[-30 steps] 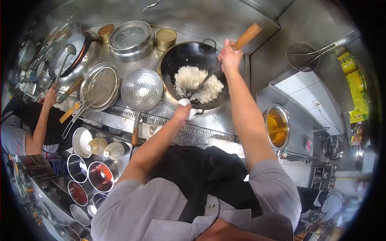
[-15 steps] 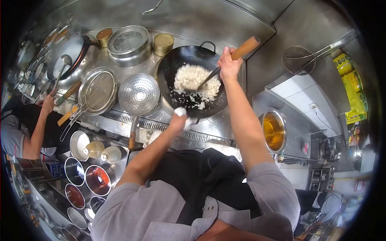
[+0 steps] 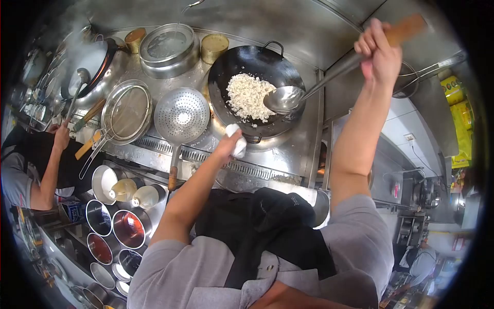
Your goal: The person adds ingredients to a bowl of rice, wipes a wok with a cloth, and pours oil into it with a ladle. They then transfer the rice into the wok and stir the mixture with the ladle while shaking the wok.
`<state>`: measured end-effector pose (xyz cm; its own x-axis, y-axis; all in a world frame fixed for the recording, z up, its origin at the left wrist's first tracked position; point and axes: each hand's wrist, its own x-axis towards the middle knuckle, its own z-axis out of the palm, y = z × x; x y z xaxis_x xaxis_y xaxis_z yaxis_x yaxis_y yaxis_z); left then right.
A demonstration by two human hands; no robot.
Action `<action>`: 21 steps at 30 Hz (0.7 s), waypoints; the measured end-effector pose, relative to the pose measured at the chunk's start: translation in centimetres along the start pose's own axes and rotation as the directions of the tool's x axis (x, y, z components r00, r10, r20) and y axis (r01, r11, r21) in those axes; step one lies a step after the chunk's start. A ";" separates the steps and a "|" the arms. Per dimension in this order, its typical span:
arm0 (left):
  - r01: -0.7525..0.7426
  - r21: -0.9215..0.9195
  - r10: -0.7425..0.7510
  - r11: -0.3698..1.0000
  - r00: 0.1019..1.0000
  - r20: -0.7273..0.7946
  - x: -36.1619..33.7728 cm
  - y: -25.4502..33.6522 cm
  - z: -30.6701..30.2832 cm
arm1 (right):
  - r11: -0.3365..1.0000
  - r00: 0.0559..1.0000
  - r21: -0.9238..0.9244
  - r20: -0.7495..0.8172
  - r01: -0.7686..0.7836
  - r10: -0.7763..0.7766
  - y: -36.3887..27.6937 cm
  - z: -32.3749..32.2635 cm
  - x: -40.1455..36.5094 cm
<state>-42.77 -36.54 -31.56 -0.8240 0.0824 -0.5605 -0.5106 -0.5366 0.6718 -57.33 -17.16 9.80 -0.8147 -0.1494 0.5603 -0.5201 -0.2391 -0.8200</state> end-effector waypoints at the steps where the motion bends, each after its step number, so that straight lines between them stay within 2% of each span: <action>1: 0.006 -0.029 -0.006 1.000 1.000 -0.006 -1.9 -0.2 -0.9 | 0.998 0.999 0.047 -0.002 0.048 -0.048 0.3 -0.5 -0.9; 2: -0.028 -0.044 0.027 0.999 0.999 -0.025 -3.6 -0.7 -2.2 | 0.998 0.982 -0.030 -0.175 0.062 -0.067 2.6 0.1 -1.7; 3: 0.034 -0.094 -0.037 0.995 0.999 -0.032 -5.3 -1.2 -3.8 | 0.992 0.936 -0.109 -0.340 0.061 -0.095 6.4 1.1 -3.2; 5: -0.013 -0.048 0.008 0.999 0.994 -0.109 -9.6 -1.7 -5.8 | 0.959 0.950 -0.270 -0.313 -0.080 -0.009 19.8 0.8 -6.1; 7: -0.063 -0.092 0.047 0.994 0.985 -0.165 -12.5 -3.9 -8.7 | 0.976 0.976 0.032 -0.020 -0.217 0.217 20.8 1.1 -4.1; 8: -0.113 -0.048 0.101 0.992 0.974 -0.201 -14.0 -5.0 -10.4 | 0.975 0.975 0.038 -0.031 -0.221 0.222 20.3 1.2 -3.0; 9: -0.114 -0.063 0.097 0.991 0.969 -0.228 -16.2 -4.7 -10.6 | 0.959 0.958 0.012 0.055 -0.283 0.282 18.4 1.6 -0.8; 10: -0.132 -0.036 0.114 0.991 0.941 -0.320 -16.8 -6.0 -12.2 | 0.941 0.930 -0.018 0.144 -0.339 0.338 16.2 2.1 1.3; 11: -0.144 -0.045 0.121 0.988 0.933 -0.339 -19.1 -4.6 -11.3 | 0.955 0.943 -0.005 0.155 -0.296 0.293 13.7 2.5 2.2; 13: -0.189 -0.051 0.154 0.981 0.906 -0.393 -20.1 -5.8 -13.5 | 0.990 0.983 0.007 0.120 -0.138 0.136 8.5 3.7 1.7; 14: -0.188 -0.053 0.152 0.981 0.903 -0.401 -20.3 -5.8 -13.5 | 0.990 0.982 0.011 0.125 -0.143 0.141 8.9 3.8 0.8; 16: -0.236 -0.037 0.198 0.971 0.884 -0.424 -20.9 -4.9 -13.4 | 0.989 0.995 -0.120 -0.059 -0.088 0.082 12.1 4.1 -1.9; 17: -0.238 -0.034 0.201 0.971 0.882 -0.426 -20.9 -4.2 -12.8 | 0.976 0.988 -0.156 -0.036 -0.152 0.148 18.0 4.2 -3.7; 18: -0.256 0.009 0.237 0.967 0.879 -0.414 -20.7 -3.4 -12.0 | 0.986 0.986 -0.016 0.022 -0.164 0.164 22.4 4.4 -4.9; 19: -0.279 0.048 0.274 0.959 0.874 -0.402 -20.3 -2.8 -11.3 | 0.987 0.987 -0.011 0.028 -0.160 0.160 22.1 4.8 -3.2; 21: -0.251 0.163 0.293 0.954 0.897 -0.332 -20.6 -1.6 -10.6 | 0.944 0.929 -0.122 0.176 -0.308 0.326 20.2 4.9 -0.5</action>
<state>-22.37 -46.33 -26.20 -0.8068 -0.3619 -0.4669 -0.3205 -0.3958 0.8606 -66.15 -26.59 -6.44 -0.8811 -0.3857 0.2738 -0.2712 -0.0622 -0.9605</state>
